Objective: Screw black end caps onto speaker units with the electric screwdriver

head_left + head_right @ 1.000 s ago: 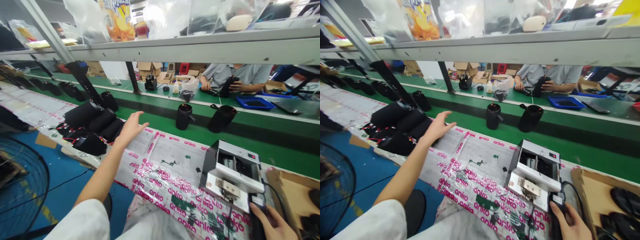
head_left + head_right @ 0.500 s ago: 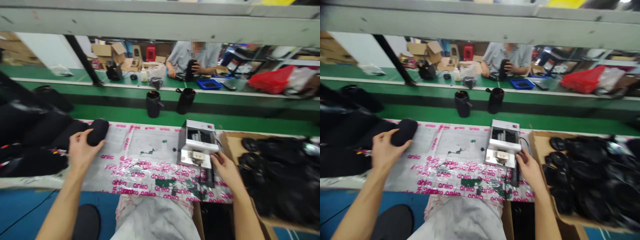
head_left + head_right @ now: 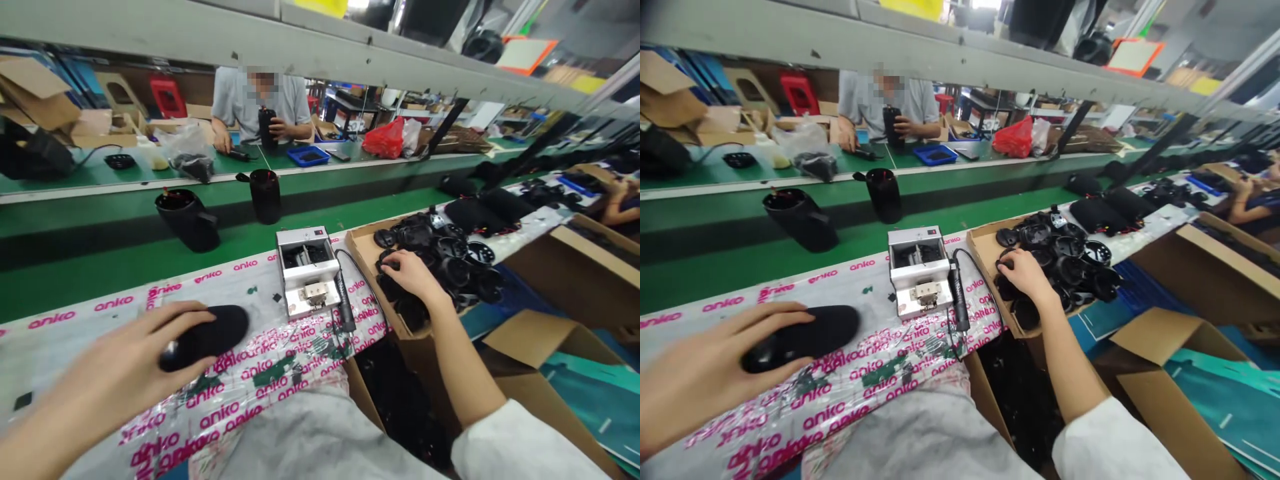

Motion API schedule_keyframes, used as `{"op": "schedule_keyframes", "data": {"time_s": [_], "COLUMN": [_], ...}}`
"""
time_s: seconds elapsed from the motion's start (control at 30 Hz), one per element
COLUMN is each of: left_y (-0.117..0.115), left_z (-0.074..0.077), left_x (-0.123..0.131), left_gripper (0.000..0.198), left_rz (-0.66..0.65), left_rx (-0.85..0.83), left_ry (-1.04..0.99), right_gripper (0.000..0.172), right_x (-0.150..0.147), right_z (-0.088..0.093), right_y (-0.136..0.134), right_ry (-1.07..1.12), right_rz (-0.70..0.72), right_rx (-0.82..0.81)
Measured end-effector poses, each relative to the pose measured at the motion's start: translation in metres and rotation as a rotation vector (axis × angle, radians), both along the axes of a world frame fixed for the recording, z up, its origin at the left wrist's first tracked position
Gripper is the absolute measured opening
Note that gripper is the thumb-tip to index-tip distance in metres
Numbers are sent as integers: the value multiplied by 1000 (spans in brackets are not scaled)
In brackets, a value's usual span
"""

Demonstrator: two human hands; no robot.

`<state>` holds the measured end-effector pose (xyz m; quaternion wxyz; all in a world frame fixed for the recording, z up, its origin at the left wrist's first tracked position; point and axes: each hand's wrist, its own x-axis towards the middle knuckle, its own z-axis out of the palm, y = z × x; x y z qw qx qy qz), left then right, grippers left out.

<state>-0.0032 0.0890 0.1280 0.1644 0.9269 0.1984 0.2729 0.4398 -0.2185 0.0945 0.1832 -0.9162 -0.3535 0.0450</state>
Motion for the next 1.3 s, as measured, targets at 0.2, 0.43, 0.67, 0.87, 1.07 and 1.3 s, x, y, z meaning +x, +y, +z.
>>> {"op": "schedule_keyframes", "data": {"time_s": [0.2,0.43,0.67,0.87,1.07,1.3], "left_y": [-25,-66,-72,-72,-66,-60], "left_z": [-22,-78,-73,-66,-56,-51], "left_x": [26,63,67,31,39,39], "left_gripper": [74,111,90,87,96,78], "left_rz": [-120,73,153,159,113,54], "left_rx": [47,-410,-379,-532,-677,-671], "left_ry": [-145,-245,-305,-286,-224,-239], "right_gripper": [30,25,32,44,56,59], "right_x": [4,16,19,16,-12,-73], "right_z": [-25,-26,-12,2,37,58], "right_y": [9,19,3,-14,-8,0], "right_ry": [-93,-43,115,260,430,544], "right_rz": [-147,-202,-165,-140,-192,82], "right_rx": [-275,-323,16,319,571,635]}}
